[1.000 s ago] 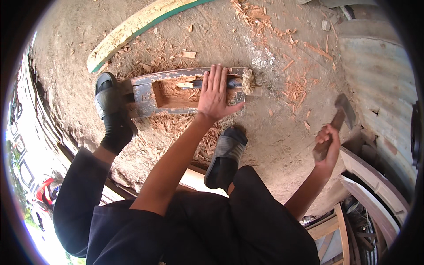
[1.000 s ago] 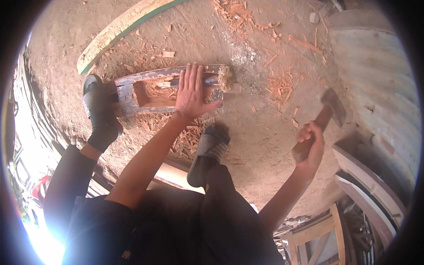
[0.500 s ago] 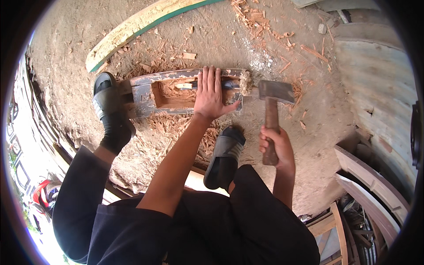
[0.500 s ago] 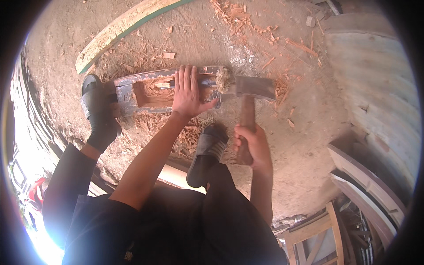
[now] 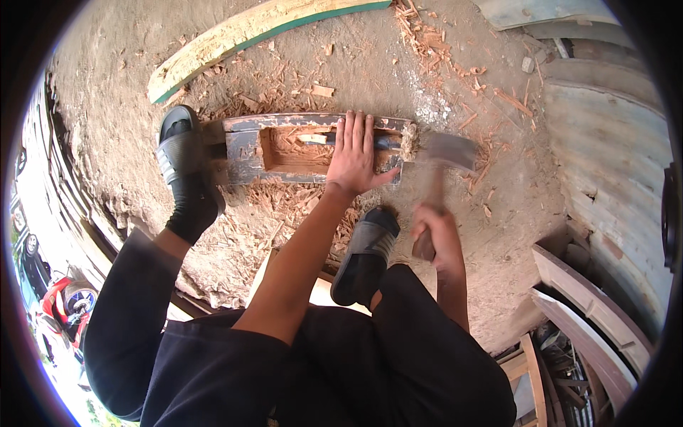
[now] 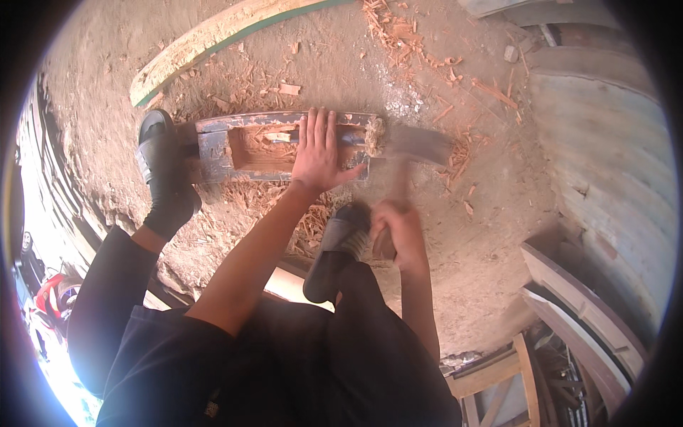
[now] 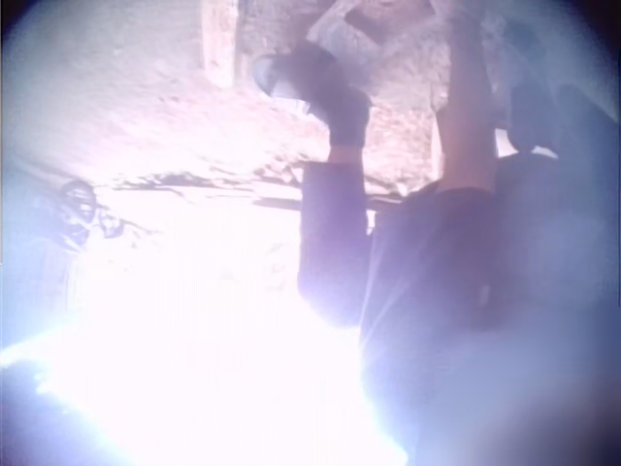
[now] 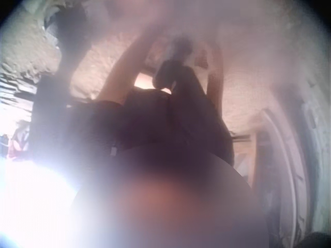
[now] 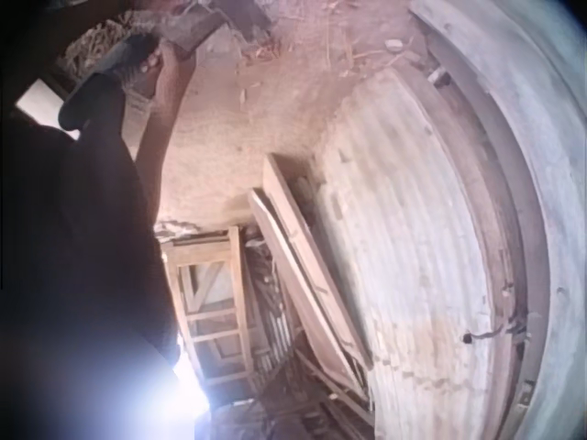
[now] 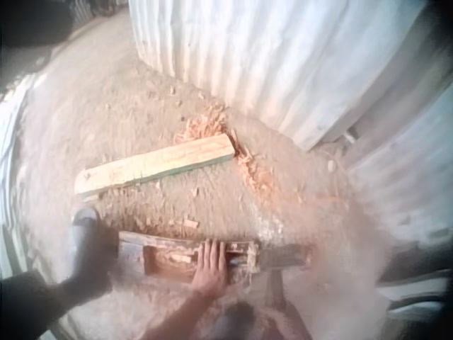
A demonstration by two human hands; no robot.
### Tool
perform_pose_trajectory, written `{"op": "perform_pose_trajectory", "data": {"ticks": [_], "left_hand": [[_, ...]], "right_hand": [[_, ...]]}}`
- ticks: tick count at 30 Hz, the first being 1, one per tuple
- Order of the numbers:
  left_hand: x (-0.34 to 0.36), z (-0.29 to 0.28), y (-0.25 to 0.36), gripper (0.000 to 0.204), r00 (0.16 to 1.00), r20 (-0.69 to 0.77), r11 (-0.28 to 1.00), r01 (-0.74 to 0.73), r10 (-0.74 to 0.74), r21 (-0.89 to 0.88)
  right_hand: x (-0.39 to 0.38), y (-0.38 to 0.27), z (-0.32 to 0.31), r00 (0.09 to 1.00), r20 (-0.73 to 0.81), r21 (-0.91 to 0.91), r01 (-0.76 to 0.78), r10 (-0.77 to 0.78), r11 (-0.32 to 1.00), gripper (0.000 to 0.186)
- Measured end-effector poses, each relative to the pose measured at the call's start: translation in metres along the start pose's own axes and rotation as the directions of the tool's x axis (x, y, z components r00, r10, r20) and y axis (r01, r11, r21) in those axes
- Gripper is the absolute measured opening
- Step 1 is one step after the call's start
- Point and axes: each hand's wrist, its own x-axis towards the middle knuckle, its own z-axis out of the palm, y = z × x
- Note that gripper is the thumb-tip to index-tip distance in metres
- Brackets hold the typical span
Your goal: The person sits on the ground and uses a small axe to repeatedly strike and chip away at a rectangular wooden block, removing wood chips and shaping the block.
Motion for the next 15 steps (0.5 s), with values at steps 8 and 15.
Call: {"op": "perform_pose_trajectory", "data": {"ticks": [8,15], "left_hand": [[-0.002,0.0,-0.004,0.109,0.999,-0.04,0.999,-0.003,0.002,-0.037],[-0.001,-0.002,-0.003,0.108,1.0,-0.02,1.0,0.006,-0.006,-0.012]], "right_hand": [[-0.027,-0.01,-0.033,0.992,-0.008,0.199,-0.124,0.128,0.972,0.015],[-0.026,-0.073,-0.132,0.812,-0.459,0.41,0.553,-0.36,0.725,0.008]]}}
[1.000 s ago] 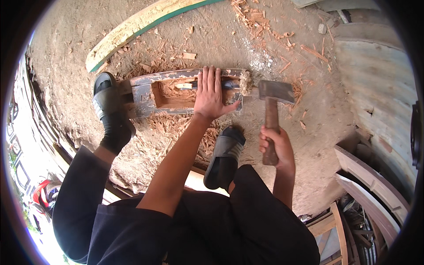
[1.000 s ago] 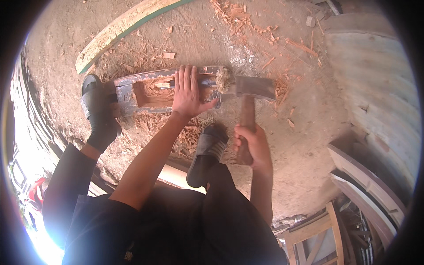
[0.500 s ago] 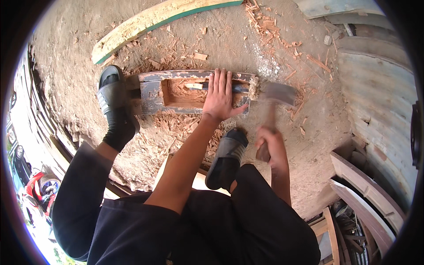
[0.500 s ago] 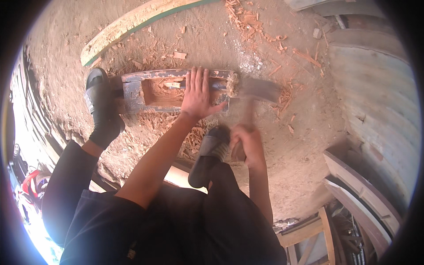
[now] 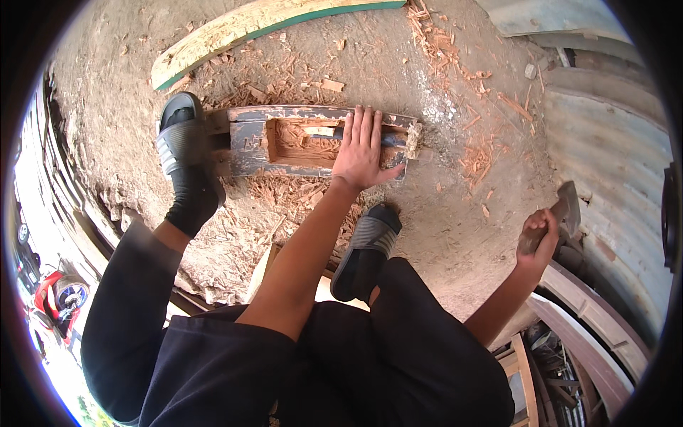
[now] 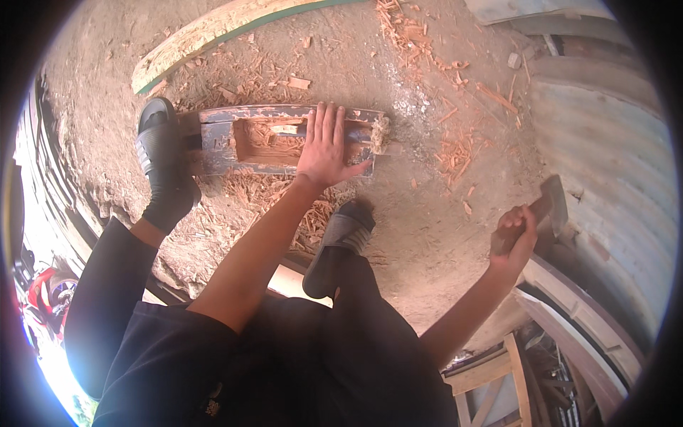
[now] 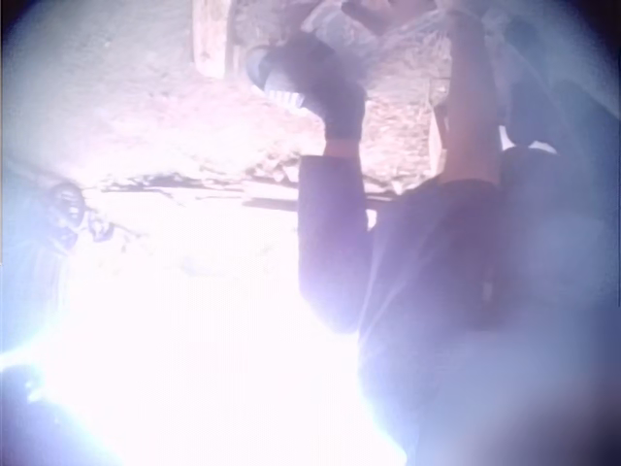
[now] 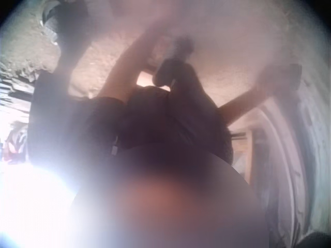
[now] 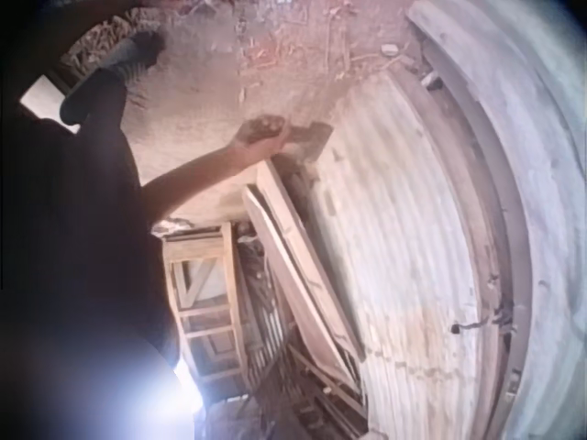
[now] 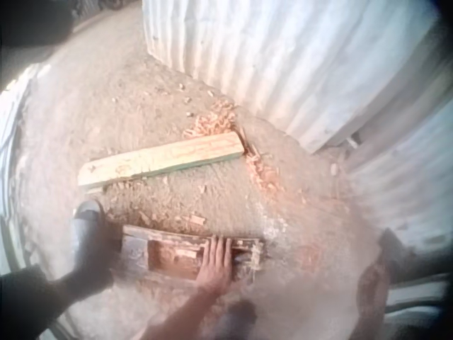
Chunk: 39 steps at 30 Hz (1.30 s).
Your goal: The person sits on the ground and uses a small axe to repeatedly strike and chip away at a rectangular wooden block, removing wood chips and shaping the block.
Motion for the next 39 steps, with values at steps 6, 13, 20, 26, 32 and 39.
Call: {"op": "perform_pose_trajectory", "data": {"ticks": [6,13,20,26,32,39], "left_hand": [[0.0,0.002,0.003,0.108,1.0,-0.005,1.0,-0.01,0.01,0.016],[-0.002,-0.001,0.001,0.106,1.0,0.0,1.0,0.005,-0.005,0.028],[-0.003,0.0,-0.001,0.108,1.0,-0.013,1.0,0.001,-0.001,0.004],[0.001,-0.002,0.005,0.108,1.0,-0.001,1.0,-0.014,0.014,0.02],[0.001,-0.002,0.001,0.106,0.999,-0.037,1.0,-0.008,0.009,0.008],[0.0,-0.001,-0.001,0.109,1.0,-0.008,0.999,-0.009,0.01,0.041]], "right_hand": [[-0.067,0.12,0.073,0.979,-0.05,-0.389,-0.201,0.197,0.899,0.012],[-0.079,0.103,0.073,0.747,0.203,-0.27,-0.579,0.633,0.77,0.026],[-0.061,0.0,0.001,0.956,0.198,0.047,-0.228,0.215,0.972,0.037],[-0.016,0.011,0.029,0.944,-0.167,0.215,0.315,-0.283,0.924,0.023],[-0.085,0.152,0.063,0.649,0.292,-0.123,-0.702,0.702,0.701,0.011],[-0.069,0.096,0.024,0.743,0.208,-0.177,-0.61,0.636,0.772,0.02]]}}
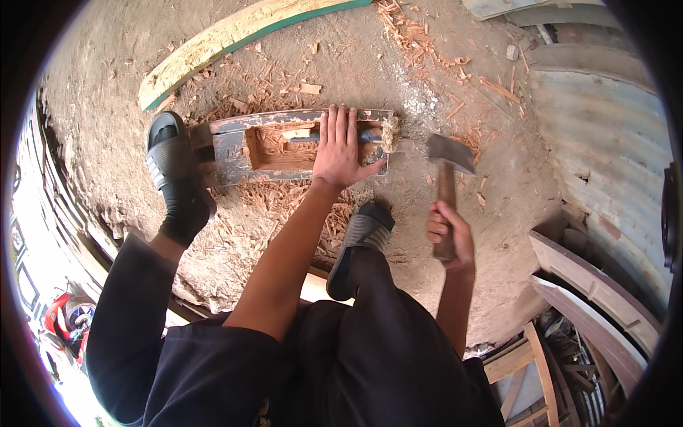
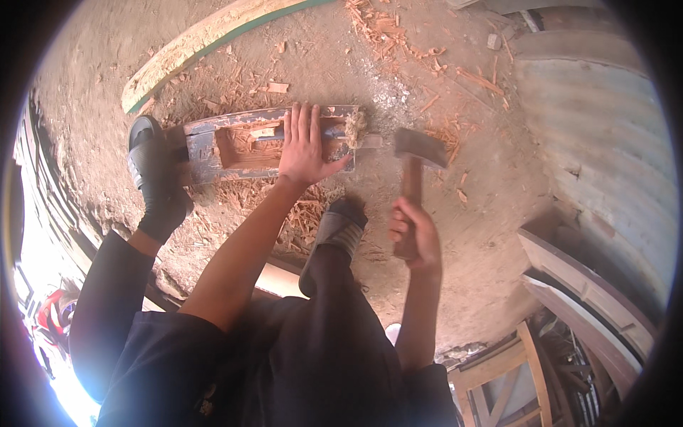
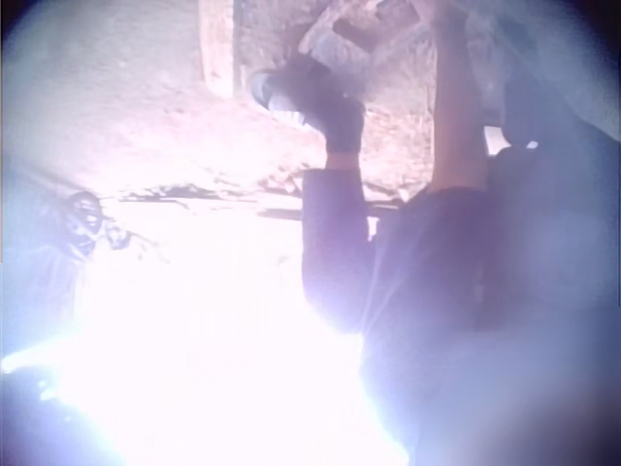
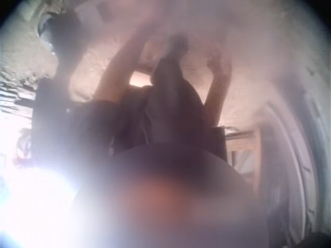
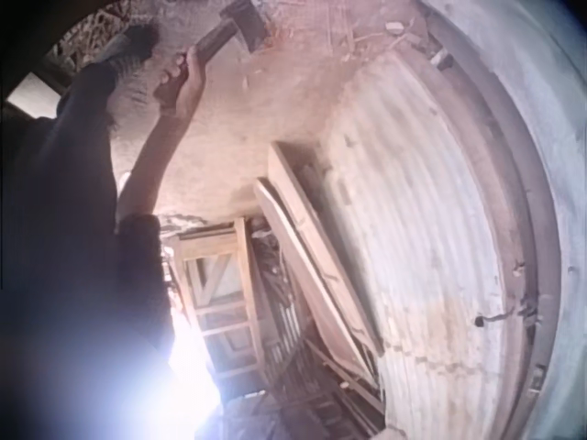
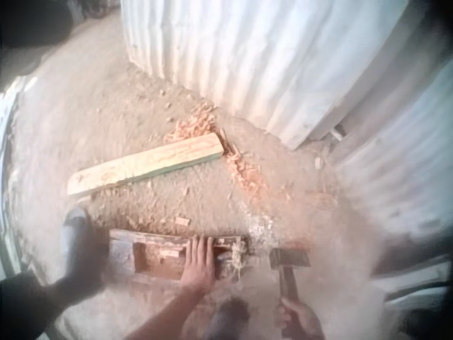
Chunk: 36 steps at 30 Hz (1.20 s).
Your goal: The person sits on the ground and uses a small axe to repeatedly strike and chip away at a rectangular wooden block, removing wood chips and shaping the block.
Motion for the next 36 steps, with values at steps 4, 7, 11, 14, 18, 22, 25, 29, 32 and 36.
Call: {"op": "perform_pose_trajectory", "data": {"ticks": [4,7,11,14,18,22,25,29,32,36], "left_hand": [[-0.001,-0.001,-0.003,0.11,0.999,0.03,1.0,0.01,-0.011,0.017],[-0.001,-0.001,-0.002,0.11,1.0,-0.015,0.999,-0.011,0.01,-0.043],[0.001,-0.001,0.003,0.112,1.0,0.008,0.999,-0.017,0.018,-0.028],[-0.004,-0.001,0.006,0.113,1.0,0.03,1.0,-0.008,0.009,-0.023],[-0.01,0.002,-0.001,0.112,0.998,-0.053,0.996,-0.042,0.039,-0.073],[-0.007,-0.008,-0.002,0.1,0.984,-0.165,0.994,-0.08,0.066,-0.078],[-0.009,-0.014,0.021,0.085,0.972,-0.217,0.988,-0.114,0.089,-0.104],[0.019,-0.015,0.06,0.076,0.983,0.004,0.98,0.185,-0.185,-0.074],[0.027,-0.011,0.065,0.068,0.953,0.06,0.955,0.294,-0.297,0.044],[0.027,-0.021,0.061,0.057,0.937,0.144,0.944,0.327,-0.317,-0.05]], "right_hand": [[-0.039,-0.051,-0.035,0.906,-0.183,0.179,0.413,-0.382,0.893,0.024],[-0.032,-0.078,-0.043,0.718,-0.311,0.319,0.697,-0.623,0.643,0.016],[0.016,-0.021,0.022,0.635,-0.502,-0.061,0.651,-0.587,0.756,0.014],[0.024,0.054,0.055,0.991,-0.078,-0.129,0.095,-0.106,0.987,0.013],[0.029,0.059,0.039,0.987,0.16,0.2,-0.022,-0.011,0.98,0.013],[0.016,0.061,0.009,0.992,0.126,0.169,-0.005,-0.017,0.986,0.014],[0.012,0.068,-0.021,0.997,-0.004,0.191,0.08,-0.08,0.978,0.014],[0.027,0.085,-0.082,0.989,-0.046,0.242,0.145,-0.138,0.959,0.013],[0.025,0.098,-0.115,0.998,0.061,0.456,0.001,-0.032,0.89,0.012],[0.025,0.105,-0.104,1.0,-0.025,0.318,0.012,-0.005,0.948,0.012]]}}
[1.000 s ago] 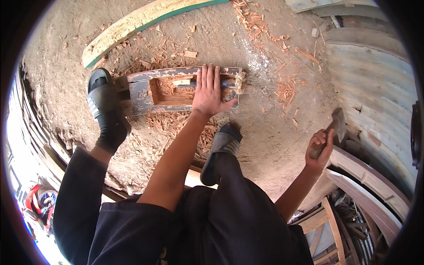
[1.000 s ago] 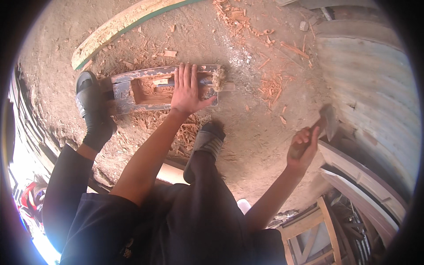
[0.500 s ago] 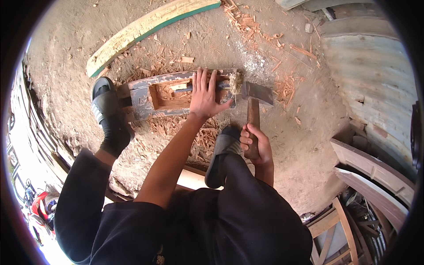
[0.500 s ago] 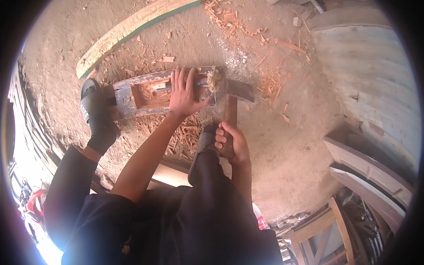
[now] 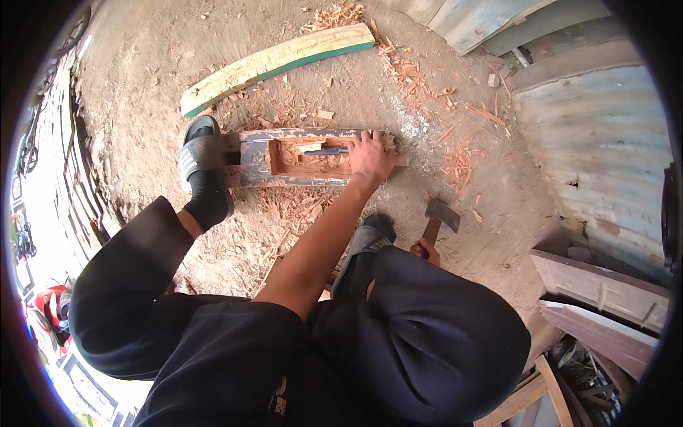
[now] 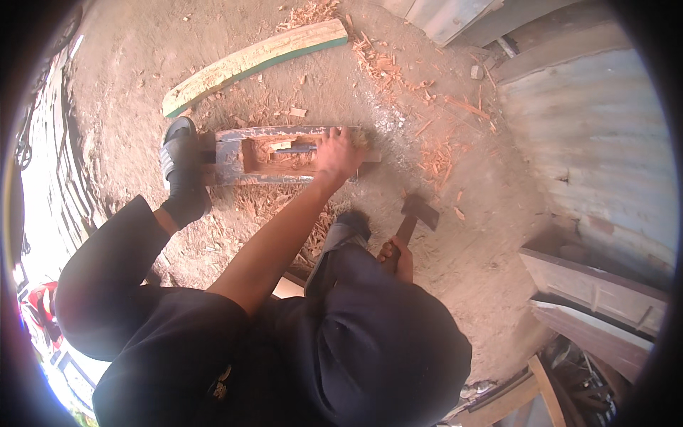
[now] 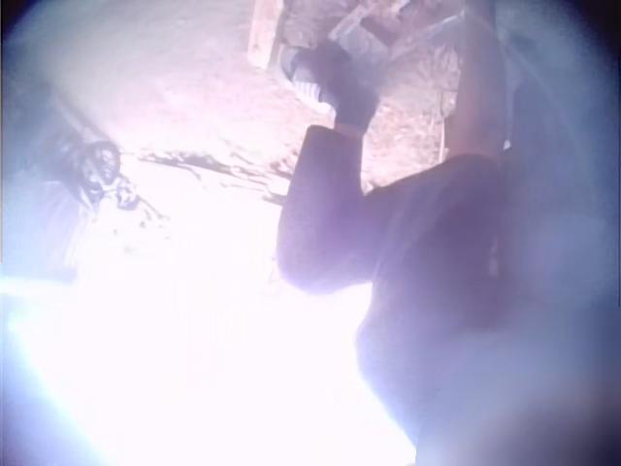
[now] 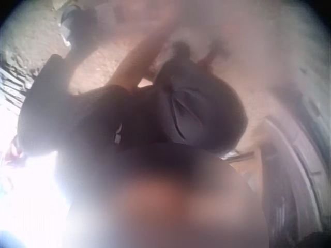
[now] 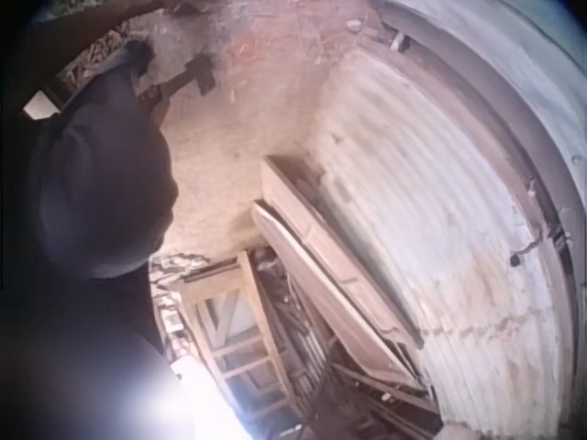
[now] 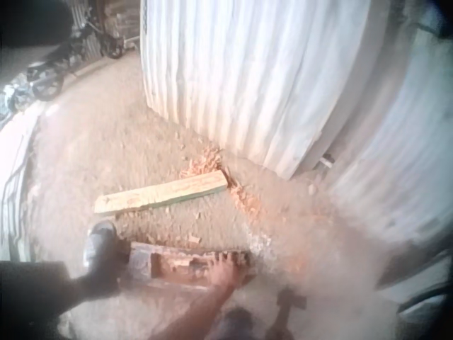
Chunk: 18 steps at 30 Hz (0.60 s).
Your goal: The person sits on the ground and uses a small axe to repeatedly strike and chip away at a rectangular wooden block, removing wood chips and shaping the block.
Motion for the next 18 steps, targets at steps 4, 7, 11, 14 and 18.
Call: {"op": "perform_pose_trajectory", "data": {"ticks": [4,7,11,14,18], "left_hand": [[-0.008,-0.008,-0.016,0.056,0.99,0.041,0.987,-0.131,0.135,-0.096],[-0.02,-0.038,-0.028,0.049,0.96,0.212,0.972,-0.143,0.182,-0.185],[-0.037,-0.086,-0.049,0.044,0.927,0.327,0.774,0.068,0.184,-0.629],[-0.04,-0.103,-0.088,0.04,0.986,0.003,0.513,-0.083,0.164,-0.855],[-0.027,-0.125,-0.165,0.031,0.988,-0.127,0.229,-0.143,0.085,-0.963]], "right_hand": [[0.019,-0.005,-0.019,0.972,0.185,0.105,-0.163,0.142,0.981,0.012],[0.024,-0.005,-0.026,0.953,0.252,0.063,-0.192,0.17,0.979,0.012],[0.014,0.002,-0.016,0.98,0.176,0.033,-0.099,0.091,0.995,0.012],[0.01,0.011,-0.005,0.989,0.141,0.011,-0.047,0.045,0.999,0.012],[0.015,0.03,0.015,0.991,0.124,-0.019,-0.041,0.043,0.999,0.012]]}}
